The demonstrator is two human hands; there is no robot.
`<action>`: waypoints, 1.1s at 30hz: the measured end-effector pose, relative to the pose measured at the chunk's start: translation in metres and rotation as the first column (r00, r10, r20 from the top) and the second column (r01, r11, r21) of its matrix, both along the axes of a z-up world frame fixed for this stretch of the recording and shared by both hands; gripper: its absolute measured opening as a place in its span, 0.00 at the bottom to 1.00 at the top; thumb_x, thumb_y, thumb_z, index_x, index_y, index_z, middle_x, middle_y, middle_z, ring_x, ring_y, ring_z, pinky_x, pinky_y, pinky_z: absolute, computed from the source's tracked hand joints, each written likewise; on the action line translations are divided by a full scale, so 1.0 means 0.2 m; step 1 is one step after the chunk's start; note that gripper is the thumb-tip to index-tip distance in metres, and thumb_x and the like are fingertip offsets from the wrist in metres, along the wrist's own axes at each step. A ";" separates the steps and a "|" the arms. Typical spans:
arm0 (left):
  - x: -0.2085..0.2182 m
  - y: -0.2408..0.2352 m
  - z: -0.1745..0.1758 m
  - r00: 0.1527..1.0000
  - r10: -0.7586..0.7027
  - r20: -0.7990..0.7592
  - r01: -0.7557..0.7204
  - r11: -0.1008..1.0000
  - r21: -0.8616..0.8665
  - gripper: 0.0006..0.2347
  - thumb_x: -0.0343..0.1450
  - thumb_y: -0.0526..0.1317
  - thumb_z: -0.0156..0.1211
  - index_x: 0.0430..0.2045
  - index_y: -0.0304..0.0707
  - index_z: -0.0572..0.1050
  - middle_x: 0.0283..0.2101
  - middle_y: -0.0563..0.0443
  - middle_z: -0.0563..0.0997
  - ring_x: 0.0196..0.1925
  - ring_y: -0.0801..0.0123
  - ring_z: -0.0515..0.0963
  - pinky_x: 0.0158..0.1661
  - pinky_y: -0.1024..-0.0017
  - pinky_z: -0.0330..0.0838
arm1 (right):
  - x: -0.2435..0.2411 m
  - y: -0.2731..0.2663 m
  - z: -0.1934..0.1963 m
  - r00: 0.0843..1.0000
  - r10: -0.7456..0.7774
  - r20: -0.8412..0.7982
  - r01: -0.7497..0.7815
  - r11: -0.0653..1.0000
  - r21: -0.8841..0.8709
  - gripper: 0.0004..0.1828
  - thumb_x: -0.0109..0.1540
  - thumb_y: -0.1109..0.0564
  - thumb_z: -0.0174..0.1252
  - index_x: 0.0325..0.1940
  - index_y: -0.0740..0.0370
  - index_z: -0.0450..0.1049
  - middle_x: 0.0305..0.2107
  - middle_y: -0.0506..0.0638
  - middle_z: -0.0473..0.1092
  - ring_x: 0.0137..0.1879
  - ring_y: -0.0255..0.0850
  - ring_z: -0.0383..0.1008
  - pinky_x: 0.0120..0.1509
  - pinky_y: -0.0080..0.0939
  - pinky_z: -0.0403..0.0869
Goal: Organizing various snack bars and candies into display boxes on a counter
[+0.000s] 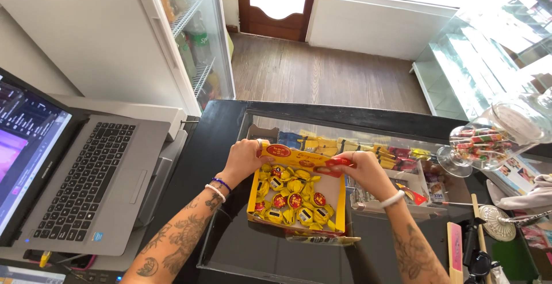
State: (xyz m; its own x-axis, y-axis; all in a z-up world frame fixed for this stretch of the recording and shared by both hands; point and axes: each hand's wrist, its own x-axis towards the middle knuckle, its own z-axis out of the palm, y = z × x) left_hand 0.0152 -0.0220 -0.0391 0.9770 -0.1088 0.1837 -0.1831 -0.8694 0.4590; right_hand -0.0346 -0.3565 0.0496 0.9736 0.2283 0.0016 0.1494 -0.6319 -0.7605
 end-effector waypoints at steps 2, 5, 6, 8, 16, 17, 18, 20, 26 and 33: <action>-0.02 -0.01 0.04 1.000 -0.007 0.003 0.007 1.000 -0.005 0.15 0.63 0.53 0.77 0.25 0.39 0.87 0.29 0.41 0.87 0.39 0.41 0.88 0.43 0.52 0.84 | 0.08 -0.05 -0.10 1.000 -0.012 0.028 0.012 1.000 -0.020 0.10 0.62 0.62 0.71 0.47 0.66 0.89 0.39 0.62 0.85 0.48 0.56 0.86 0.57 0.51 0.83; -0.01 0.02 0.03 1.000 -0.020 -0.013 0.019 1.000 -0.021 0.15 0.63 0.52 0.78 0.28 0.39 0.88 0.30 0.43 0.88 0.40 0.43 0.88 0.44 0.52 0.84 | 0.09 -0.04 -0.08 0.999 -0.008 0.037 0.011 0.998 -0.055 0.08 0.63 0.60 0.70 0.43 0.64 0.90 0.35 0.60 0.86 0.44 0.51 0.87 0.53 0.49 0.82; 0.01 0.02 0.03 0.999 -0.032 -0.030 0.031 0.999 -0.032 0.15 0.63 0.53 0.79 0.29 0.40 0.88 0.30 0.46 0.88 0.40 0.45 0.89 0.45 0.54 0.84 | 0.08 -0.04 -0.04 1.000 0.000 0.021 0.001 0.998 -0.069 0.09 0.62 0.61 0.69 0.44 0.65 0.90 0.35 0.62 0.86 0.43 0.53 0.87 0.54 0.51 0.82; 0.00 0.06 0.08 0.998 -0.057 -0.037 0.056 0.998 -0.035 0.16 0.62 0.53 0.78 0.29 0.40 0.88 0.29 0.46 0.88 0.40 0.44 0.89 0.45 0.52 0.84 | 0.04 0.01 0.08 1.000 0.020 -0.024 -0.021 0.999 -0.045 0.11 0.62 0.61 0.70 0.47 0.67 0.89 0.37 0.63 0.86 0.45 0.52 0.87 0.56 0.51 0.82; 0.00 0.02 0.41 0.949 -0.299 0.096 0.302 0.953 -0.015 0.18 0.62 0.56 0.77 0.42 0.55 0.87 0.31 0.41 0.89 0.42 0.39 0.87 0.49 0.46 0.81 | 0.10 -0.01 0.04 0.994 0.107 0.003 -0.105 0.984 -0.143 0.09 0.65 0.62 0.67 0.46 0.66 0.90 0.37 0.63 0.86 0.45 0.61 0.87 0.55 0.54 0.84; 0.04 0.00 0.39 0.940 -0.336 0.055 0.330 0.939 0.095 0.18 0.62 0.58 0.76 0.41 0.56 0.87 0.33 0.44 0.89 0.43 0.41 0.87 0.49 0.48 0.82 | 0.09 -0.01 0.04 0.995 0.101 0.007 -0.099 0.984 -0.149 0.10 0.65 0.60 0.67 0.48 0.66 0.89 0.37 0.62 0.86 0.46 0.59 0.87 0.56 0.54 0.84; 0.08 -0.02 0.36 0.929 -0.369 0.008 0.360 0.911 0.202 0.18 0.62 0.60 0.74 0.40 0.58 0.86 0.34 0.47 0.88 0.45 0.44 0.87 0.48 0.50 0.82 | 0.08 -0.01 0.04 0.996 0.094 0.011 -0.091 0.984 -0.156 0.11 0.65 0.59 0.67 0.49 0.66 0.89 0.38 0.62 0.86 0.47 0.57 0.87 0.56 0.53 0.84; 0.12 -0.05 0.32 0.922 -0.386 -0.034 0.384 0.895 0.226 0.17 0.65 0.59 0.73 0.38 0.52 0.86 0.34 0.44 0.88 0.45 0.43 0.88 0.48 0.49 0.82 | 0.05 0.01 0.09 0.995 0.101 0.004 -0.099 0.983 -0.156 0.12 0.66 0.58 0.67 0.49 0.67 0.89 0.38 0.63 0.86 0.47 0.58 0.87 0.56 0.54 0.84; 0.15 -0.07 0.32 0.882 -0.461 -0.096 0.471 0.857 0.210 0.15 0.72 0.52 0.68 0.34 0.38 0.85 0.33 0.36 0.86 0.44 0.36 0.87 0.48 0.46 0.82 | 0.05 0.01 0.12 0.974 0.205 0.100 -0.183 0.963 -0.197 0.13 0.68 0.56 0.61 0.45 0.67 0.87 0.31 0.60 0.85 0.42 0.63 0.86 0.51 0.57 0.82; 0.15 -0.05 0.32 0.840 -0.536 -0.084 0.542 0.827 0.149 0.14 0.75 0.49 0.68 0.32 0.35 0.85 0.31 0.40 0.86 0.40 0.40 0.89 0.45 0.54 0.84 | 0.13 -0.04 0.00 0.924 0.288 0.250 -0.181 0.909 -0.375 0.14 0.69 0.53 0.59 0.31 0.58 0.81 0.19 0.53 0.78 0.32 0.59 0.80 0.42 0.50 0.80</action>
